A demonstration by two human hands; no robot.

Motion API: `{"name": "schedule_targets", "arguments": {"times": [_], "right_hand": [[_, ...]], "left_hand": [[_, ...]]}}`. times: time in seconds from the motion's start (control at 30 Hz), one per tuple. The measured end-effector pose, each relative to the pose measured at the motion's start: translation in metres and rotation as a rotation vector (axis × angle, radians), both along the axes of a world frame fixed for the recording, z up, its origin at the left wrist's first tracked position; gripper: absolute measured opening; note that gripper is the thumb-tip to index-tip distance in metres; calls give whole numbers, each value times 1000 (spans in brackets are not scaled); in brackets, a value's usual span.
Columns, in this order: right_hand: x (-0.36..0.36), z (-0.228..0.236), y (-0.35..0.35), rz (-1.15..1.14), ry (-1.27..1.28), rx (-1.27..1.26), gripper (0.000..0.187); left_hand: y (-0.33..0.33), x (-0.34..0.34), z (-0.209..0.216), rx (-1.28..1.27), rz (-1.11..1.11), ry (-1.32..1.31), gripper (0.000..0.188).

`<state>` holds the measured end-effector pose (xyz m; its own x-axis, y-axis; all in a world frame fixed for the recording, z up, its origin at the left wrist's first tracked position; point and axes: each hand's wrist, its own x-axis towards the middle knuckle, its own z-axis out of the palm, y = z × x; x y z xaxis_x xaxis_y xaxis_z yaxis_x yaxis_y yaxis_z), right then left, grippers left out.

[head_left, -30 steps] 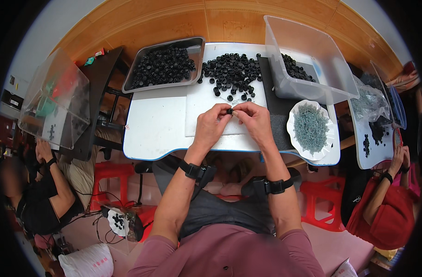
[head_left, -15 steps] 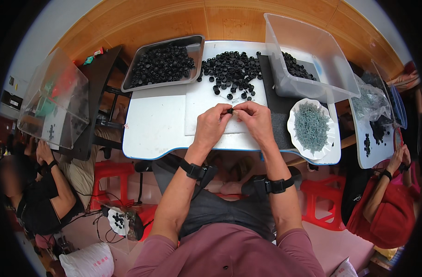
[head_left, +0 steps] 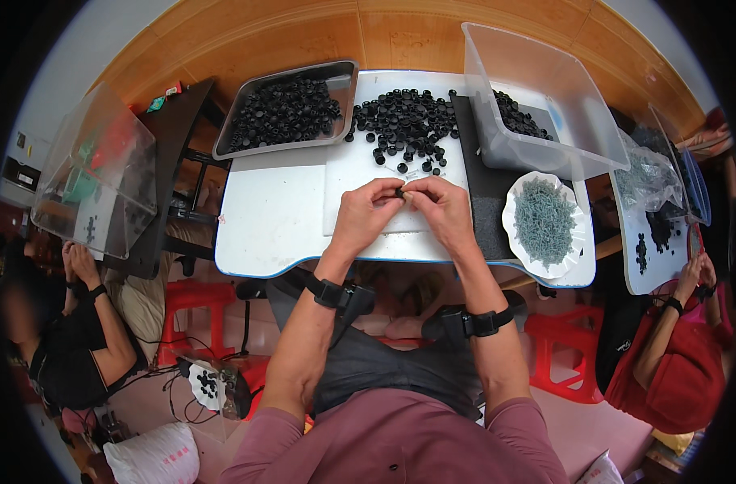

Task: Assembling small plastic components by inserting pins into black plastic parts.

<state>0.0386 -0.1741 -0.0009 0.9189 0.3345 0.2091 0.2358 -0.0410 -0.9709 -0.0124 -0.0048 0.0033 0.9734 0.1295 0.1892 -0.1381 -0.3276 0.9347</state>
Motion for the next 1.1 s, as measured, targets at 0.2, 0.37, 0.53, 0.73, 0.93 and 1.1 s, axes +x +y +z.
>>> {"name": "schedule_targets", "arguments": {"times": [0.2, 0.37, 0.53, 0.73, 0.93, 1.1], "right_hand": [[0, 5, -1, 60, -99, -52, 15], [2, 5, -2, 92, -236, -2, 16], [-5, 6, 0, -160, 11, 53, 15], [-3, -1, 2, -332, -55, 32, 14], [-2, 0, 2, -385, -39, 62, 15], [-2, -1, 6, -408, -118, 0, 15]], "left_hand": [[3, -1, 11, -208, -70, 143, 30], [2, 1, 6, -269, -37, 146, 28], [-3, 0, 3, -223, 7, 121, 26], [-8, -3, 11, -108, 73, 116, 24], [-6, -1, 7, -147, 71, 82, 26], [-1, -2, 1, -170, 62, 73, 26]]}}
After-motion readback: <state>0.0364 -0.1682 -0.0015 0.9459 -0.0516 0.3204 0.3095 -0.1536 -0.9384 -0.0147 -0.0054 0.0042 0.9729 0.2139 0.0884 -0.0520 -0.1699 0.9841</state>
